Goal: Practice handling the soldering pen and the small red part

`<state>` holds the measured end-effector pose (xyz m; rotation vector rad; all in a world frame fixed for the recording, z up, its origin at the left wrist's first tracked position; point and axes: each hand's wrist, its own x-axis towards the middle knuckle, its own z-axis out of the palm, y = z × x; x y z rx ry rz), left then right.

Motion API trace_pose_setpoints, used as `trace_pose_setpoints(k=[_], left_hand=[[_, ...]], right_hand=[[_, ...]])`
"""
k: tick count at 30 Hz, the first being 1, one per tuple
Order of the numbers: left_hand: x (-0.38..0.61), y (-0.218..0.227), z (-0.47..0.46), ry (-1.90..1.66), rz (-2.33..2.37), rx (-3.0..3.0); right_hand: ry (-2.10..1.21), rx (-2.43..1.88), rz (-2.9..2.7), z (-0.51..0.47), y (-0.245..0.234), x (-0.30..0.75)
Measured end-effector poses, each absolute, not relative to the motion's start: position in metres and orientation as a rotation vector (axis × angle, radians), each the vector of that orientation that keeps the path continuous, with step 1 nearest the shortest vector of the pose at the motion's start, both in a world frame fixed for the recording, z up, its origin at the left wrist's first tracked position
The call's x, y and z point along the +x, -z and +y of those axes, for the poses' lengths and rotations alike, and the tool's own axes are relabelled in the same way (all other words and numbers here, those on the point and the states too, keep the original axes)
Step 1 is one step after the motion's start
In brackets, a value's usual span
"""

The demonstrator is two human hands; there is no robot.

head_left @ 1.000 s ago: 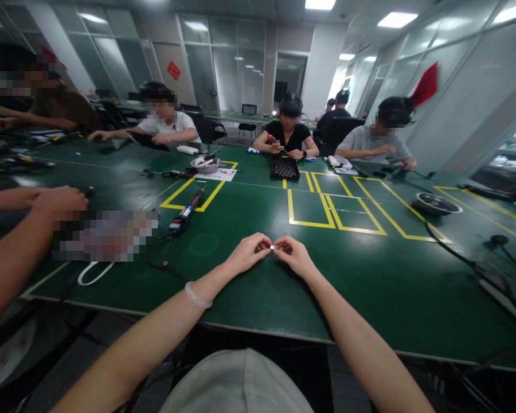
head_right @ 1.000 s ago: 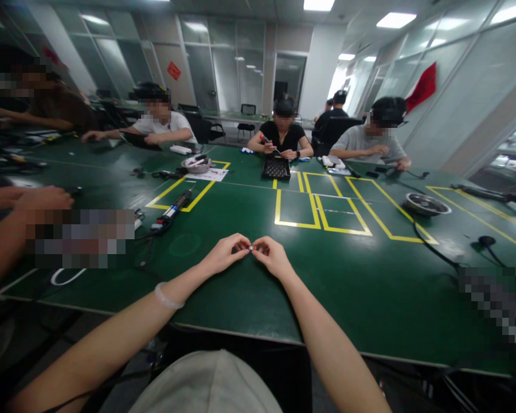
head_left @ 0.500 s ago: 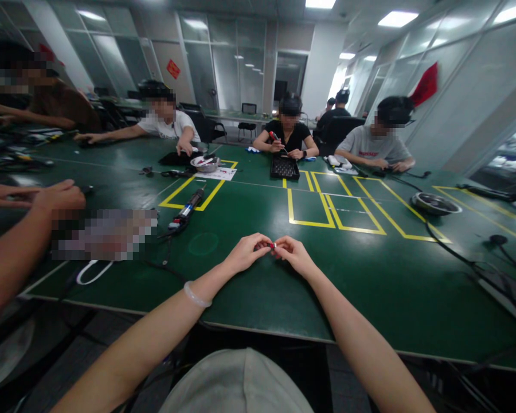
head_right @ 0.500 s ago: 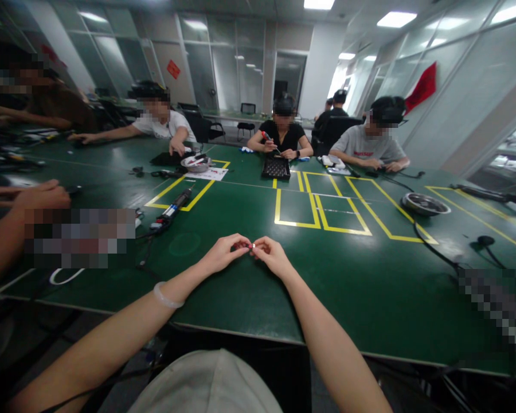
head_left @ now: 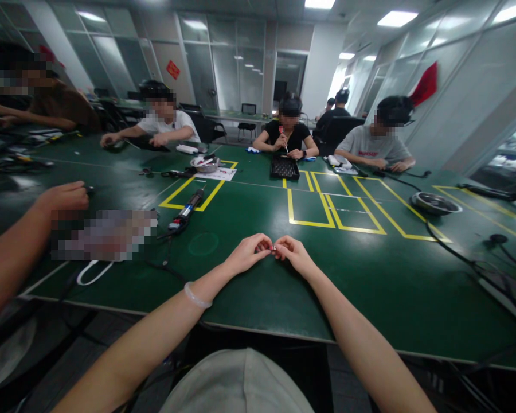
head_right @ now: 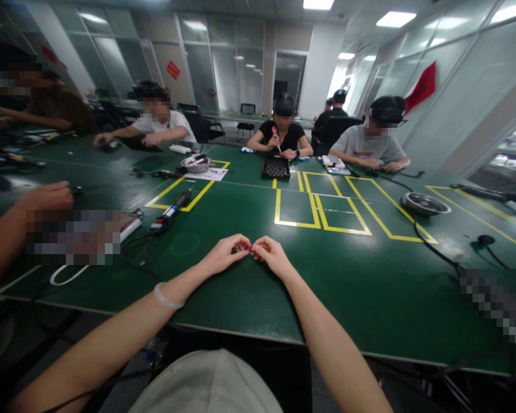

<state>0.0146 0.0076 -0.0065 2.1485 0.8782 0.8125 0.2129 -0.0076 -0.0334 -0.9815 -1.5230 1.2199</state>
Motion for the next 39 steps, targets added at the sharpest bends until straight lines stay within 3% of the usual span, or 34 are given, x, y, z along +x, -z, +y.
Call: trace_pose_setpoints(k=[19,39], left_hand=[[0.012,0.01,0.009,-0.792,0.922,2.352],[0.012,0.0,0.003,-0.763,0.991,2.44]], right_hand=[[-0.95,-1.007,-1.739,-0.009,0.035,0.212],[-1.056,-1.04,-1.692,-0.003,0.045,0.216]])
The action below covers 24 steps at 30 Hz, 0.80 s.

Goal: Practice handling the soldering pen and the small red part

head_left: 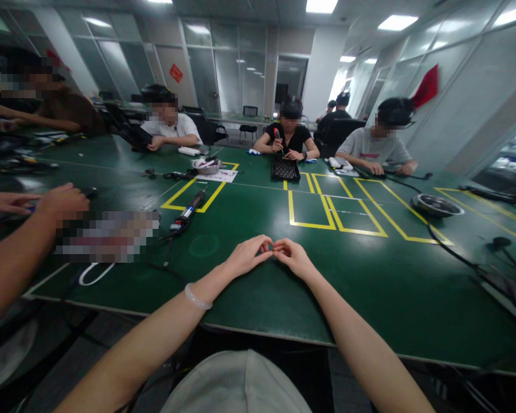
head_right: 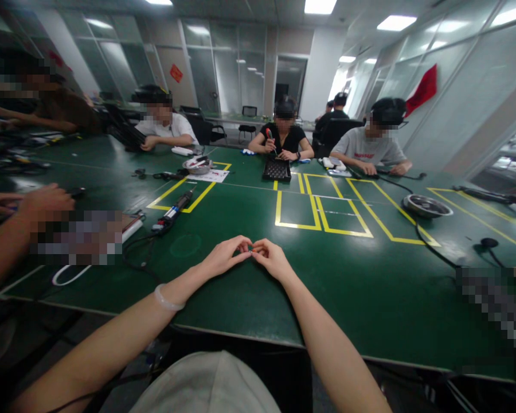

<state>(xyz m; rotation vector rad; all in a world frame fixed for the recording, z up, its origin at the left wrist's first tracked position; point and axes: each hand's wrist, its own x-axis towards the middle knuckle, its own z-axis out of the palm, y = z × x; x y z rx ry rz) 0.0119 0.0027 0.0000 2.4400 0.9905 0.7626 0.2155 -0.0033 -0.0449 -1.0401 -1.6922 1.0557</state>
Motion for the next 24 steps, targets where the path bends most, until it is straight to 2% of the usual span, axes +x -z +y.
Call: trace_pose_setpoints(k=[3,6,10,16,24], left_hand=[[-0.005,-0.009,0.02,-0.867,1.222,2.467],[-0.047,-0.017,0.051,-0.881,1.674,2.475],[-0.126,-0.02,0.093,-0.509,2.264,2.295],[-0.194,-0.008,0.115,-0.114,2.278,2.085],[-0.143,0.001,0.085,-0.094,2.191,2.196]], right_hand=[[-0.991,-1.1,-1.722,-0.004,0.042,0.219],[-0.954,-1.139,-1.755,-0.005,0.038,0.22],[-0.925,-1.157,-1.784,-0.006,0.037,0.22],[-0.907,-1.17,-1.79,-0.005,0.038,0.218],[-0.892,-1.182,-1.794,-0.006,0.034,0.216]])
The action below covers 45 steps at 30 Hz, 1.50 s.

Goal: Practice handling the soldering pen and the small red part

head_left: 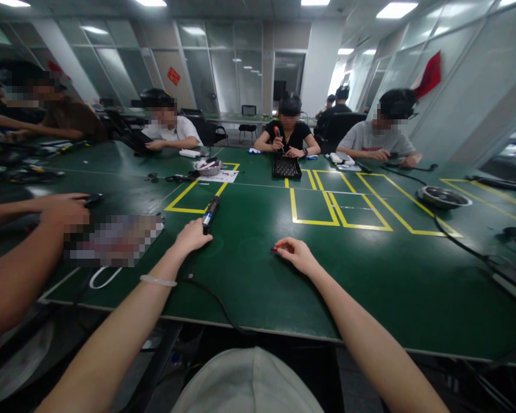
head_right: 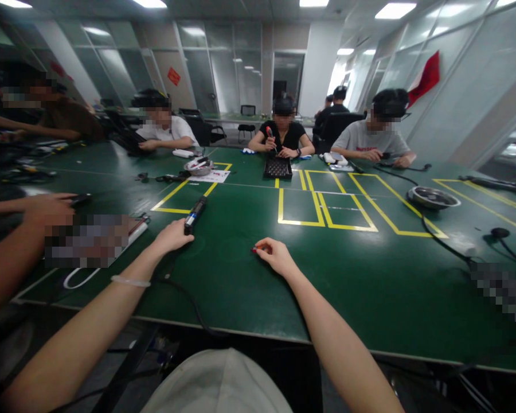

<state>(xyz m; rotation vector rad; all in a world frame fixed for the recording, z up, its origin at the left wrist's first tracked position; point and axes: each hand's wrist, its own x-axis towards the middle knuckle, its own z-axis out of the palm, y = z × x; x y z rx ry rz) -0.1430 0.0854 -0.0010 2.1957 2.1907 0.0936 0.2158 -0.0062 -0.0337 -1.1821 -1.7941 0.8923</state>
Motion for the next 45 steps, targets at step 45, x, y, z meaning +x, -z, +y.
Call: trace_pose_setpoints(k=[45], left_hand=[[0.03,0.003,-0.002,-0.423,1.521,2.414]], right_hand=[[-0.559,-1.125,-1.95,-0.009,0.031,0.214]])
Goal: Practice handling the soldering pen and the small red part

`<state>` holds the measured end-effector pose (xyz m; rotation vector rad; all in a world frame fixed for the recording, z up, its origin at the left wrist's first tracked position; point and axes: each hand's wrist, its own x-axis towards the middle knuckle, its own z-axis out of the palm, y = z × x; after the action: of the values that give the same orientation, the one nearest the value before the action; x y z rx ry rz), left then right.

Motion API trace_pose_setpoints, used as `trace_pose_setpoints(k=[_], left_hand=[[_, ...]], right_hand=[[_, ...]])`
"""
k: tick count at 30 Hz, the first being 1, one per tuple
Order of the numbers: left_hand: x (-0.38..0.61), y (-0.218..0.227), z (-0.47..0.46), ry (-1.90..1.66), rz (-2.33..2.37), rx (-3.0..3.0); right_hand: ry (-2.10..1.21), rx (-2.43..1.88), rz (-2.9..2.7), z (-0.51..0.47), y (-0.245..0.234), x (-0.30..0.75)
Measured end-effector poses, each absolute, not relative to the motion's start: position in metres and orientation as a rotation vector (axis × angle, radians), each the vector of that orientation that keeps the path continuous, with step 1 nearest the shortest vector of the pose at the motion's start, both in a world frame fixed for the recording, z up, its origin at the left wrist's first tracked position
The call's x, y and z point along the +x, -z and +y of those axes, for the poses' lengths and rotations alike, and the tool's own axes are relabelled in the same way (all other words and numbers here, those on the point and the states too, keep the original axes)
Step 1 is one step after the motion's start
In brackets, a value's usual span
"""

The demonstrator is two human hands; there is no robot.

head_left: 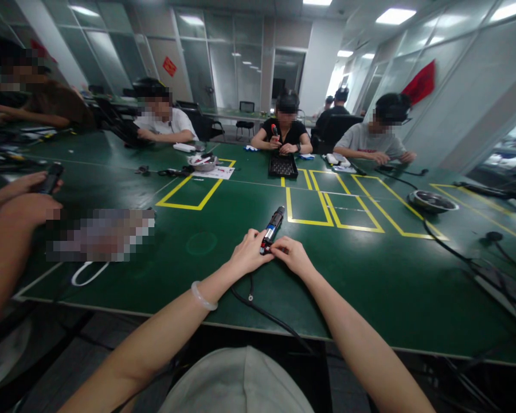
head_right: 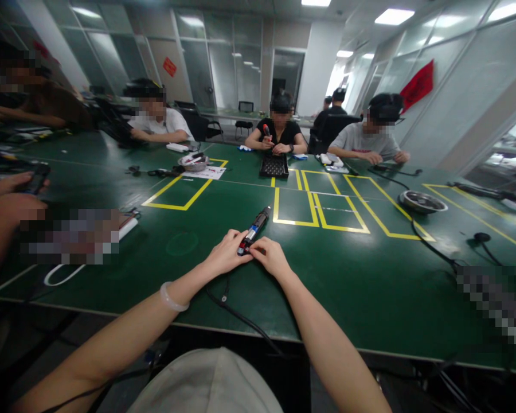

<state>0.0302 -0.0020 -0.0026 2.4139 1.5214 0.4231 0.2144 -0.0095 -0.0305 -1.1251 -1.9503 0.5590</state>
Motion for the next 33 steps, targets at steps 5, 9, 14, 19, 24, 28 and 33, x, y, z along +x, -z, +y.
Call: trace_pose_setpoints(k=[5,9,14,19,24,28,33], left_hand=[[0.031,0.0,-0.002,-0.398,1.596,2.441],[0.032,-0.001,-0.001,-0.364,1.619,2.465],[0.034,-0.001,0.0,-0.34,1.63,2.492],[0.03,-0.003,0.001,-0.318,1.639,2.531],[0.009,-0.007,0.005,-0.292,1.66,2.599],[-0.025,-0.01,0.016,-0.218,1.793,2.595],[-0.084,-0.009,0.039,-0.146,2.015,2.492]], right_hand=[[-0.567,-1.18,-1.899,-0.013,0.026,0.218],[-0.574,-1.167,-1.88,-0.013,0.026,0.216],[-0.545,-1.171,-1.884,-0.012,0.027,0.214],[-0.555,-1.186,-1.869,-0.011,0.028,0.218],[-0.562,-1.177,-1.864,-0.007,0.034,0.223],[-0.57,-1.182,-1.884,-0.007,0.035,0.222],[-0.571,-1.196,-1.915,-0.009,0.034,0.22]])
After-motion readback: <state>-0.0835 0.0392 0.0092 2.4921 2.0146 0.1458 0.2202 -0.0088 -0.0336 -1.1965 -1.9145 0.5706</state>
